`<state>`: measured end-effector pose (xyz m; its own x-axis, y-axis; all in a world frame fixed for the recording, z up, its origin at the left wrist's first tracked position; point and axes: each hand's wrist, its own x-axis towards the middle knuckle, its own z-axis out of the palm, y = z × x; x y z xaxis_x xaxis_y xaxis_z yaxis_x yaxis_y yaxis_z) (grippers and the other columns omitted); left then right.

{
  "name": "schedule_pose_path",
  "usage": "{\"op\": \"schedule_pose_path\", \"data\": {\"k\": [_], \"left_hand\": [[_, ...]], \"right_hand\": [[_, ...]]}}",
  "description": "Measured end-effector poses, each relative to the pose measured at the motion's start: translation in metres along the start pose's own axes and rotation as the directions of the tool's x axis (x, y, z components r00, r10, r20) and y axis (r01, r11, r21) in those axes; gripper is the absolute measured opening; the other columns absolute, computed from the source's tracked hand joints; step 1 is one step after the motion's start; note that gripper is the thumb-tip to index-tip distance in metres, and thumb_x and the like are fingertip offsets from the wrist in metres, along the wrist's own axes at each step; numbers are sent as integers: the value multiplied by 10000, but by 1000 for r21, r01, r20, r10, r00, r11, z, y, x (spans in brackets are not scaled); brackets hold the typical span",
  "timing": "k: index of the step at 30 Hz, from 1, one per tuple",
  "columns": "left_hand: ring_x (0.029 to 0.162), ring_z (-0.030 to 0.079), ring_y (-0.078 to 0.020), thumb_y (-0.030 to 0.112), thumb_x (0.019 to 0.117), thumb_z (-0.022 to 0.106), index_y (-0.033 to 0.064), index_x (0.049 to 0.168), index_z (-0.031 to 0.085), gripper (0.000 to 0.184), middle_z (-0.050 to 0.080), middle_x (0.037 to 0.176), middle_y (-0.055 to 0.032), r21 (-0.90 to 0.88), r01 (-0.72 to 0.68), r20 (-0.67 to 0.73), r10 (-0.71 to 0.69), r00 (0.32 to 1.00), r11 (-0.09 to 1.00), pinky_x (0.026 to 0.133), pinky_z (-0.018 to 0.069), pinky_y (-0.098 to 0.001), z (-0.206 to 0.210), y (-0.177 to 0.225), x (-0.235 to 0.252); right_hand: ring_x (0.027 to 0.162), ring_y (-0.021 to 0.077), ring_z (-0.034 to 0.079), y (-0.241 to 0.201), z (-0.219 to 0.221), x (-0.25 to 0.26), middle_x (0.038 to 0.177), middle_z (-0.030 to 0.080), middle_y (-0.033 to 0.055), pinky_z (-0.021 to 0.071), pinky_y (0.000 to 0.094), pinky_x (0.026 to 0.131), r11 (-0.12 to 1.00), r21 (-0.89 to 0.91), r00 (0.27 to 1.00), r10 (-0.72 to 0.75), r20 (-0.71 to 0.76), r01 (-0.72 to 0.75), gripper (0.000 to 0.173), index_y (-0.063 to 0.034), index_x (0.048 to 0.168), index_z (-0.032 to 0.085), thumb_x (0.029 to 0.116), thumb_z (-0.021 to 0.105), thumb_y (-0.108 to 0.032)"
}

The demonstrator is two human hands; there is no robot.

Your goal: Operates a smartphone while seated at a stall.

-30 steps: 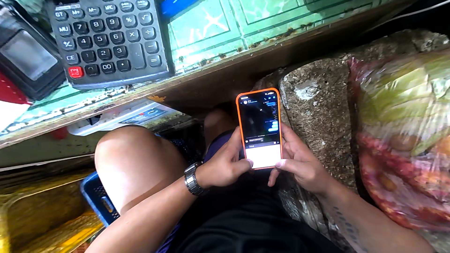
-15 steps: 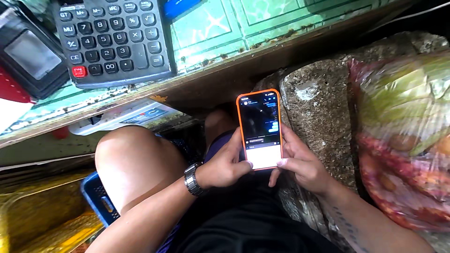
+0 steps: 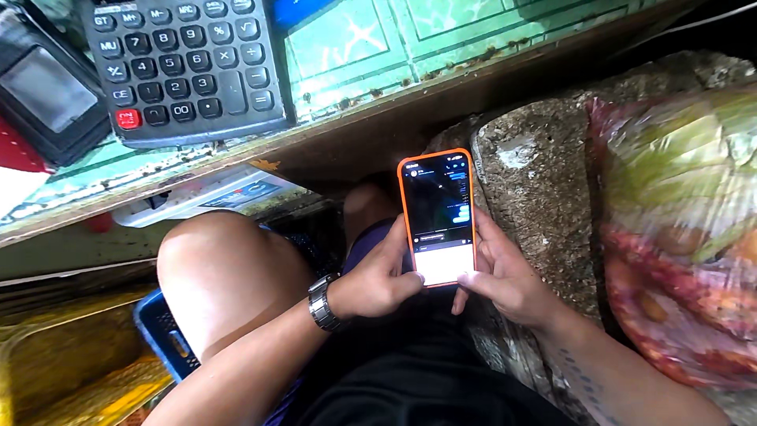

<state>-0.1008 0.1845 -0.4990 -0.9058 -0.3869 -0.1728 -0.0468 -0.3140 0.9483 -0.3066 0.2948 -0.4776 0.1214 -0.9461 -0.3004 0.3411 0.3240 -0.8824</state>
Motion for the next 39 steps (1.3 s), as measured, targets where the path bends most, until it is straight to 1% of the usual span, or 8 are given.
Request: {"op": "schedule_pose_path", "data": {"k": [5,11,16,22,27,32,37,39], "left_hand": [[1153,672,-146,13,894,557,77,1539,237,723,625,1323,-88,23,-2,6,2,1000,1000,940,606,-332,0,0,0],[1082,699,-132,51,943,565,84,1535,238,676,645,1287,-73,71,49,-23,-48,999,996,899,622,-322,4,-3,1],[1033,712,-142,63,946,576,89,1526,247,668,657,1250,-79,35,39,-50,-37,998,999,853,631,-320,6,-3,3],[934,738,-157,124,979,650,98,1472,332,588,695,1171,-77,45,68,-206,-57,977,997,775,653,-325,19,-5,7],[1033,719,-169,112,957,655,90,1509,297,658,667,1237,-90,0,44,-149,-43,988,999,849,641,-347,14,-5,6],[1052,710,-142,70,927,623,82,1513,276,681,659,1252,-76,10,40,-114,-39,993,999,863,632,-320,11,-4,3],[1086,701,-154,40,911,600,84,1531,254,711,644,1285,-83,-9,32,-99,-33,995,999,880,630,-333,9,-3,2],[1123,686,-150,46,907,605,80,1541,246,729,634,1306,-82,19,18,-86,-16,996,1000,917,618,-336,7,-3,1]], "right_hand": [[913,280,747,-1,2,0,1326,613,145,647,375,524,999,-33,999,16,-36,-17,829,-201,1607,166,906,496,94],[725,264,733,-2,9,2,1228,661,137,621,351,452,991,-102,980,72,-184,-92,807,-232,1575,280,924,677,31],[823,278,742,-1,6,0,1296,629,140,640,364,513,997,-52,993,57,-105,-63,881,-230,1592,209,871,600,91],[920,273,743,-2,4,1,1294,626,140,645,377,526,998,-41,996,50,-73,-53,771,-203,1591,207,920,512,23],[904,264,753,-2,4,1,1265,649,144,641,367,506,999,-21,995,43,-90,-45,660,-201,1592,235,1005,436,23],[924,275,750,-2,3,1,1300,635,142,644,375,518,998,-13,996,54,-64,-55,803,-206,1603,191,912,484,78],[927,289,746,-3,4,1,1324,617,152,653,380,548,999,-3,998,45,-32,-46,876,-207,1605,163,874,539,95],[973,297,737,-1,1,1,1335,608,159,652,393,552,999,25,999,30,-19,-29,807,-191,1599,177,903,506,53]]}}
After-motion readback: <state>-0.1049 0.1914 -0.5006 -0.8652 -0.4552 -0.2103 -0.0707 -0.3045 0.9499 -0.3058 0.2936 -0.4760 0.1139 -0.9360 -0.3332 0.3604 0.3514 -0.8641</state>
